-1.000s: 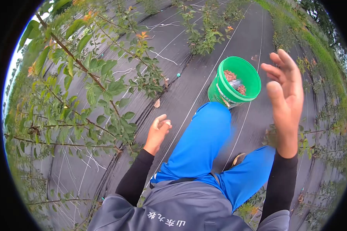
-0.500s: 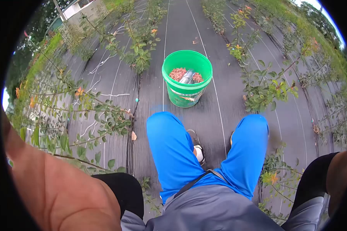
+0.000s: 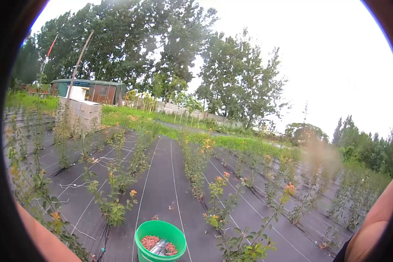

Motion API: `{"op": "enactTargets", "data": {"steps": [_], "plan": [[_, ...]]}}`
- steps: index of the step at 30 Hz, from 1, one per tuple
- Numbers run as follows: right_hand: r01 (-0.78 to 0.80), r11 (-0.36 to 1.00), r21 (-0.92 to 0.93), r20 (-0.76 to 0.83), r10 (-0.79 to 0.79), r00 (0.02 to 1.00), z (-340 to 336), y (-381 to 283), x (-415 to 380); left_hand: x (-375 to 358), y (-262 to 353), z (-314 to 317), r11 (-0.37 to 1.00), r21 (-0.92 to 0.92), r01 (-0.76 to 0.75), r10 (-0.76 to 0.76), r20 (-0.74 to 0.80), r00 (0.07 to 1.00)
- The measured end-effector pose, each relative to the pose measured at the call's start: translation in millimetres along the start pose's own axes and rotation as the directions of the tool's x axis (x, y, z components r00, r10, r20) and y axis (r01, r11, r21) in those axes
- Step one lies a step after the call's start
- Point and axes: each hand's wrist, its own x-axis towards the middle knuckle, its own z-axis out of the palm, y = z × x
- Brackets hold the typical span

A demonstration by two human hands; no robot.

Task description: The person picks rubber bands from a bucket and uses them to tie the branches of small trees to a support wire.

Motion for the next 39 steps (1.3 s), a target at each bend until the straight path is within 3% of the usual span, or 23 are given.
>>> {"op": "enactTargets", "data": {"steps": [4,9,13,16,18,20,22,24,26,27,28,29,30,32,34,35,36,37,38,39], "plan": [[0.001,1.000,0.005,0.021,-0.001,1.000,17,21,-12,-18,-12,4,0.998,0.054,0.032,-0.033,0.016,0.999],[0.054,0.995,0.085,-0.036,-0.051,0.998,41,39,-6,-12,-21,13,0.996,0.056,-0.076,0.075,0.011,0.997],[-0.032,0.989,0.144,-0.055,0.040,0.998,72,52,-30,-27,-31,17,0.999,0.010,-0.046,0.045,0.022,0.999],[-0.221,0.957,0.186,0.026,0.220,0.975,96,64,-86,-65,-45,18,0.987,-0.026,0.160,-0.157,0.088,0.984],[-0.379,0.921,0.091,0.270,0.343,0.900,109,80,-138,-97,-55,28,0.929,-0.093,0.358,-0.339,0.179,0.924],[-0.464,0.876,-0.131,0.510,0.461,0.726,118,96,-189,-126,-68,35,0.826,-0.010,0.563,-0.529,0.330,0.782],[-0.653,0.722,-0.228,0.598,0.633,0.491,122,114,-246,-154,-89,26,0.634,0.075,0.770,-0.748,0.314,0.585],[-0.794,0.517,-0.319,0.655,0.726,0.209,123,126,-302,-178,-114,7,0.537,0.158,0.829,-0.840,0.193,0.507],[-0.846,0.362,-0.390,0.707,0.707,-0.024,124,133,-362,-215,-136,-27,0.408,0.169,0.897,-0.912,0.043,0.407],[-0.859,0.357,-0.367,0.742,0.669,-0.038,127,132,-381,-237,-144,-44,0.291,0.186,0.938,-0.952,-0.037,0.303],[-0.905,0.255,-0.340,0.769,0.629,-0.112,128,139,-418,-274,-155,-67,0.195,0.172,0.966,-0.974,-0.077,0.211],[-0.903,0.046,-0.428,0.743,0.587,-0.322,133,139,-434,-308,-160,-87,-0.014,0.218,0.976,-0.993,-0.115,0.011],[-0.899,0.053,-0.434,0.757,0.563,-0.332,138,140,-452,-338,-158,-98,-0.174,0.283,0.943,-0.978,-0.161,-0.132],[-0.893,0.124,-0.432,0.805,0.500,-0.320,160,146,-467,-432,-159,-146,-0.311,0.437,0.844,-0.949,-0.091,-0.303],[-0.828,0.010,-0.561,0.767,0.383,-0.515,186,149,-443,-494,-142,-173,-0.473,0.438,0.764,-0.847,0.012,-0.531],[-0.840,0.109,-0.532,0.812,0.348,-0.469,203,151,-437,-516,-129,-178,-0.520,0.477,0.709,-0.786,0.057,-0.615],[-0.833,0.111,-0.542,0.808,0.341,-0.480,224,150,-422,-534,-118,-181,-0.550,0.511,0.661,-0.725,0.101,-0.681],[-0.767,0.470,-0.437,0.891,0.110,-0.441,248,144,-401,-549,-103,-181,-0.567,0.544,0.619,-0.662,0.146,-0.735],[-0.638,0.740,-0.214,0.880,-0.138,-0.455,267,135,-387,-562,-93,-180,-0.576,0.569,0.586,-0.611,0.176,-0.772],[-0.561,0.800,-0.213,0.699,-0.276,-0.660,283,121,-387,-571,-85,-176,-0.587,0.589,0.555,-0.555,0.206,-0.806]]}}
